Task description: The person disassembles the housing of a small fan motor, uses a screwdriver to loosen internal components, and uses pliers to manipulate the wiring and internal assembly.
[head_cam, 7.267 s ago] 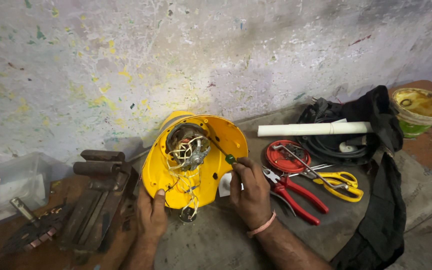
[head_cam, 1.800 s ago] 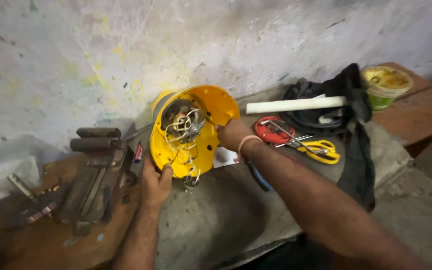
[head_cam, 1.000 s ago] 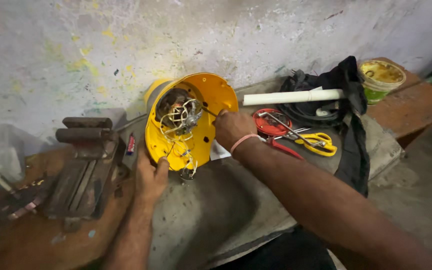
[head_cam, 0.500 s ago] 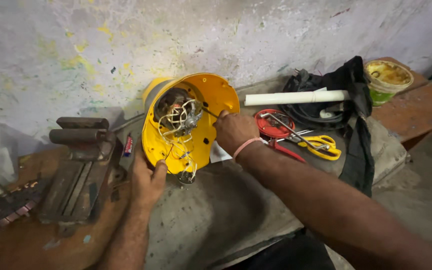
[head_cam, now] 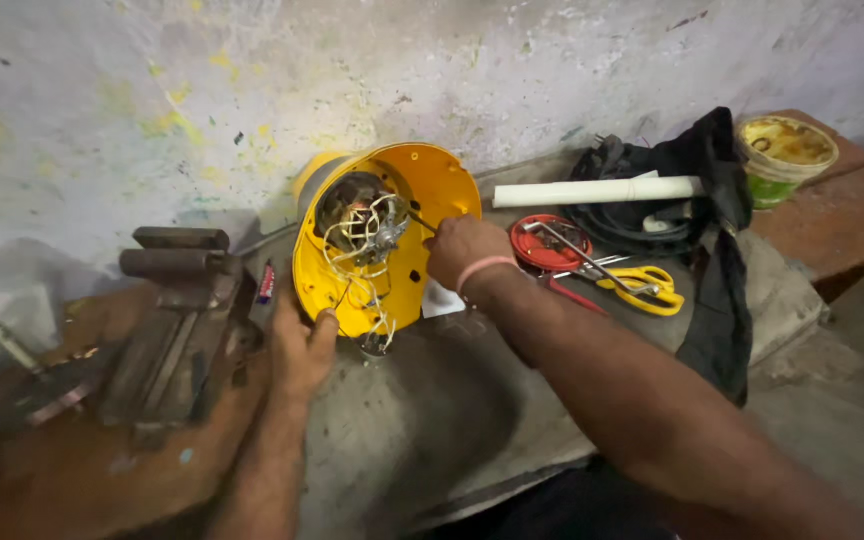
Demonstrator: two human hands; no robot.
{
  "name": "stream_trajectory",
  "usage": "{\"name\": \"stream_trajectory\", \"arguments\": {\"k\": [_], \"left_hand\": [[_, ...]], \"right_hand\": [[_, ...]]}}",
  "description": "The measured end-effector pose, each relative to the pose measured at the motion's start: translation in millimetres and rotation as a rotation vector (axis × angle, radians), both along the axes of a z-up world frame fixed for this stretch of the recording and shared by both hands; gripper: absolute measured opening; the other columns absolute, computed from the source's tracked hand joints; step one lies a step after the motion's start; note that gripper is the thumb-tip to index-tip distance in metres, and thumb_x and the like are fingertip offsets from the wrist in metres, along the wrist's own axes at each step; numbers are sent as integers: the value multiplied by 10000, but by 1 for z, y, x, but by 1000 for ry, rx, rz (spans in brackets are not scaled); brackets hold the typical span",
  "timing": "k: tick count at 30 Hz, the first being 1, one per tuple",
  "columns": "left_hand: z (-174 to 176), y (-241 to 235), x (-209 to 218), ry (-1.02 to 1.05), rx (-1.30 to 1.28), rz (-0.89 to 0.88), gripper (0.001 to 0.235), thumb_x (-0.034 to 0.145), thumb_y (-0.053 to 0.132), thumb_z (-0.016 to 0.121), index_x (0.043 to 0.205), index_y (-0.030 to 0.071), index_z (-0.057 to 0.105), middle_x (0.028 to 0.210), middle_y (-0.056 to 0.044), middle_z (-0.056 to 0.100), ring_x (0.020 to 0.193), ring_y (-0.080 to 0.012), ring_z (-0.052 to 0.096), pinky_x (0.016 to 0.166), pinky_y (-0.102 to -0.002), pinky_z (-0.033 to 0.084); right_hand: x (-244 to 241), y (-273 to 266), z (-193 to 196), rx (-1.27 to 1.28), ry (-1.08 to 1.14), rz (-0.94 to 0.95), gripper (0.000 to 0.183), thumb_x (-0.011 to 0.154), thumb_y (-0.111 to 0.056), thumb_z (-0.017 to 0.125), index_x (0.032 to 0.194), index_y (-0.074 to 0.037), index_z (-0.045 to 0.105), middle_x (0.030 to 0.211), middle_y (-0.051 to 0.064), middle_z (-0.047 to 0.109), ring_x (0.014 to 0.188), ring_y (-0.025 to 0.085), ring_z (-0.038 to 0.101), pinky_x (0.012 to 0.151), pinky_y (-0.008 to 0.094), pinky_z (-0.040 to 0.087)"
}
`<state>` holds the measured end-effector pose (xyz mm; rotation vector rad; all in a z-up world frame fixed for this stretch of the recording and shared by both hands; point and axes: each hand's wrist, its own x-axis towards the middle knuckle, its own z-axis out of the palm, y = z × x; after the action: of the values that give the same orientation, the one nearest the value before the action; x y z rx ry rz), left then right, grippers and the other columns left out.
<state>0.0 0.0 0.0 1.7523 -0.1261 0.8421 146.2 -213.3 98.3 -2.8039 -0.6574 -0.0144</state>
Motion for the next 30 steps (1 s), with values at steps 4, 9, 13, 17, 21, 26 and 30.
{"name": "stream_trajectory", "arguments": {"k": [4, 9, 13, 17, 21, 26, 30], "left_hand": [[3, 8, 7, -47, -63, -69, 629, 885, 33, 603, 1474, -47, 399, 1377, -139, 563, 1270, -222, 570, 1113, -360, 451], [10, 5, -4, -101, 7, -79, 636, 897, 46, 637, 1484, -48, 410, 1416, -145, 541, 1313, -229, 539, 1147, -372, 418], [20, 0, -6, -100, -12, -106, 624, 904, 58, 651, 1478, -44, 428, 1416, -138, 540, 1308, -219, 545, 1141, -363, 432], [28, -3, -10, -93, -7, -105, 633, 898, 57, 658, 1478, -43, 426, 1407, -133, 546, 1299, -214, 541, 1135, -355, 428], [30, -5, -11, -72, -51, -124, 621, 898, 58, 653, 1472, -40, 438, 1393, -124, 564, 1276, -212, 567, 1117, -353, 447], [34, -5, -13, -59, -110, -155, 612, 918, 62, 652, 1484, -41, 442, 1387, -116, 587, 1266, -197, 580, 1118, -356, 455], [33, -7, -20, -139, -119, -110, 625, 962, 137, 643, 1518, -45, 421, 1451, -120, 550, 1341, -199, 530, 1177, -357, 399]], "right_hand": [[4, 2, 4, 58, -18, 11, 356, 935, -396, 599, 970, -82, 762, 993, 193, 738, 945, 389, 719, 804, 481, 567], [-77, -41, -22, 261, -182, 50, 399, 883, -194, 605, 1214, 11, 520, 876, 241, 707, 807, 451, 702, 717, 547, 551], [-136, -71, -42, 372, -231, 100, 290, 851, -82, 566, 1136, -34, 561, 1004, 270, 647, 790, 483, 659, 685, 582, 521], [-134, -71, -53, 329, -281, 145, 325, 807, -69, 567, 1120, 19, 559, 1026, 280, 612, 894, 478, 649, 702, 534, 555], [-123, -59, -50, 222, -327, 150, 307, 825, -74, 586, 1117, 24, 578, 1041, 237, 610, 964, 429, 621, 729, 493, 551], [-133, -77, -42, 466, -478, 248, 283, 834, -173, 731, 1055, -20, 643, 976, 191, 611, 906, 394, 583, 781, 478, 484], [-107, -121, -35, 576, -601, 164, 186, 820, -129, 741, 975, -59, 666, 964, 157, 628, 913, 375, 583, 797, 490, 461]]}}
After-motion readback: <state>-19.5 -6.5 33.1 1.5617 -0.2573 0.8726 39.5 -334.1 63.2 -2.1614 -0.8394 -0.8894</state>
